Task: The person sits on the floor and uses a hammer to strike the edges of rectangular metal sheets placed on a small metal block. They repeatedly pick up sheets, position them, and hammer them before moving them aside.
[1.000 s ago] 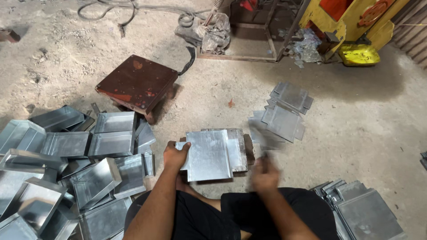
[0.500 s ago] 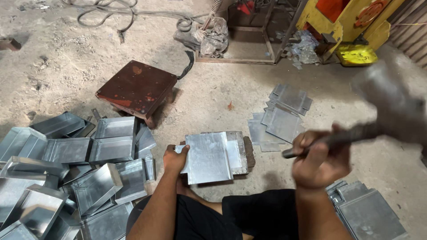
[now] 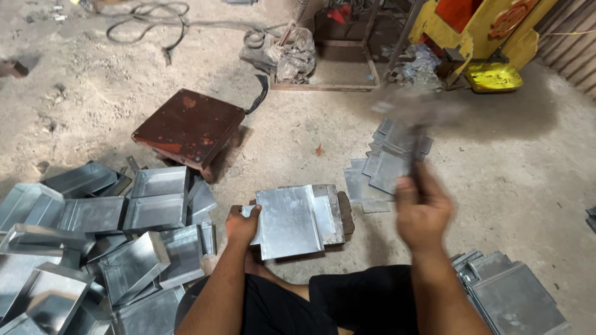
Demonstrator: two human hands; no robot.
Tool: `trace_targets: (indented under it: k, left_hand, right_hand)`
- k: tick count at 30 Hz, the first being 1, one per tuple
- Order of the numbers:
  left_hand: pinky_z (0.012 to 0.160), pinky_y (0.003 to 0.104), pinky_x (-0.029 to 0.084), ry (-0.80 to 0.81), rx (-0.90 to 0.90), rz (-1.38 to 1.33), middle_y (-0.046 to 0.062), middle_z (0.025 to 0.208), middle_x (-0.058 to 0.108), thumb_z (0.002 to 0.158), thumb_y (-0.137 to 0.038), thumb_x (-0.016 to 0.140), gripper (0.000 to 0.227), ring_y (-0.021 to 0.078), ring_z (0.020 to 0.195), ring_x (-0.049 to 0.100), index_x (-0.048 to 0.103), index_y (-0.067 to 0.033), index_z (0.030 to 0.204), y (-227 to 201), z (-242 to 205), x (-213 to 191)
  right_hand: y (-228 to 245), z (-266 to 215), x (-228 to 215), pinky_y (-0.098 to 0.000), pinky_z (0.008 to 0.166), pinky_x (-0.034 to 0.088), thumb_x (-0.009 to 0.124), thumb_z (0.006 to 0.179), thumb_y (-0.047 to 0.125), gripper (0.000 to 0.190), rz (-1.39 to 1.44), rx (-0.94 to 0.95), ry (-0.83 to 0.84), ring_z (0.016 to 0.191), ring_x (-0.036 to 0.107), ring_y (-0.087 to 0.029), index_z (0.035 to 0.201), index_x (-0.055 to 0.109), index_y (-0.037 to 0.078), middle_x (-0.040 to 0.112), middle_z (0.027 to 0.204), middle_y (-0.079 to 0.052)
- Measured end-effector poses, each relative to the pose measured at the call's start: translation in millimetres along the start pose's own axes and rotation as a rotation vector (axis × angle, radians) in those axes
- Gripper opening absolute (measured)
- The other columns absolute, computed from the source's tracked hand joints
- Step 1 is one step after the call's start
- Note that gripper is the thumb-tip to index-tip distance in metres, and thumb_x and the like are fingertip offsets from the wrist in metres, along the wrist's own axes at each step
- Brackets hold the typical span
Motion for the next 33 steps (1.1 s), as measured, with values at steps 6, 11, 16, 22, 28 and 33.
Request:
trace_targets:
  k: [6, 11, 16, 22, 28, 33]
  left_hand:
    - [0.101, 0.046, 0.051, -0.019, 0.032, 0.026, 0.030, 0.123, 0.066, 0.080, -0.057, 0.077, 0.079, 0.0430, 0.118, 0.064, 0.061, 0.0048, 0.127, -6.8, 3.5, -0.5]
    - [0.102, 0.046, 0.050, -0.006, 0.013, 0.023, 0.030, 0.124, 0.066, 0.080, -0.057, 0.076, 0.079, 0.0430, 0.119, 0.063, 0.060, 0.0030, 0.129, 5.8, 9.8, 5.6]
    - [0.104, 0.046, 0.050, 0.038, 0.021, 0.059, 0.029, 0.128, 0.065, 0.082, -0.060, 0.072, 0.080, 0.0432, 0.123, 0.062, 0.059, 0.0018, 0.132, 10.1, 2.5, 6.9]
    - [0.108, 0.047, 0.046, 0.164, -0.079, 0.222, 0.027, 0.142, 0.053, 0.084, -0.063, 0.070, 0.091, 0.0428, 0.131, 0.055, 0.041, -0.0029, 0.146, -20.8, -19.8, -12.2]
    - [0.115, 0.056, 0.036, -0.288, 0.585, 0.201, 0.026, 0.144, 0.049, 0.085, -0.056, 0.072, 0.090, 0.0430, 0.139, 0.042, 0.038, -0.0016, 0.148, -150.5, -81.3, -100.6]
    - [0.109, 0.053, 0.041, -0.193, 1.159, 0.105, 0.024, 0.139, 0.055, 0.082, -0.052, 0.074, 0.082, 0.0421, 0.131, 0.049, 0.045, -0.0057, 0.143, -243.0, -150.1, -53.3]
  right_hand:
    - [6.8, -59.2, -7.5, -0.0285, 0.060, 0.051, 0.059, 0.105, 0.014, 0.033, 0.127, -0.337, -0.151, 0.069, 0.061, -0.016, 0.134, 0.058, -0.003, 0.066, 0.087, -0.010]
    - [-117.1, -144.7, 83.6, -0.0337, 0.066, 0.056, 0.071, 0.094, 0.021, 0.042, -0.346, 0.104, 0.476, 0.076, 0.072, -0.022, 0.129, 0.068, -0.002, 0.072, 0.086, -0.021]
    - [-186.4, -171.5, 50.4, -0.0437, 0.065, 0.053, 0.066, 0.097, 0.025, 0.045, -0.522, 0.771, 0.426, 0.067, 0.066, -0.040, 0.139, 0.063, 0.009, 0.070, 0.073, -0.027]
    - [-179.1, -158.8, 65.7, -0.0414, 0.077, 0.057, 0.068, 0.092, 0.023, 0.042, -0.468, 0.520, 0.445, 0.085, 0.075, -0.038, 0.130, 0.066, 0.007, 0.074, 0.089, -0.027]
    - [-166.1, -176.3, 84.7, -0.0403, 0.080, 0.058, 0.065, 0.093, 0.022, 0.048, -0.414, 0.525, 0.552, 0.088, 0.076, -0.036, 0.139, 0.059, 0.011, 0.074, 0.101, -0.024]
    - [-168.9, -168.3, 73.3, -0.0454, 0.081, 0.055, 0.067, 0.094, 0.020, 0.052, -0.476, 0.489, 0.556, 0.092, 0.070, -0.041, 0.144, 0.056, 0.010, 0.070, 0.105, -0.027]
Point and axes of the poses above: each hand's wrist, its own z-axis towards the middle knuckle, its own x-axis out of the palm, y = z × x, the point moved 10 cm from there along z, towards the middle knuckle
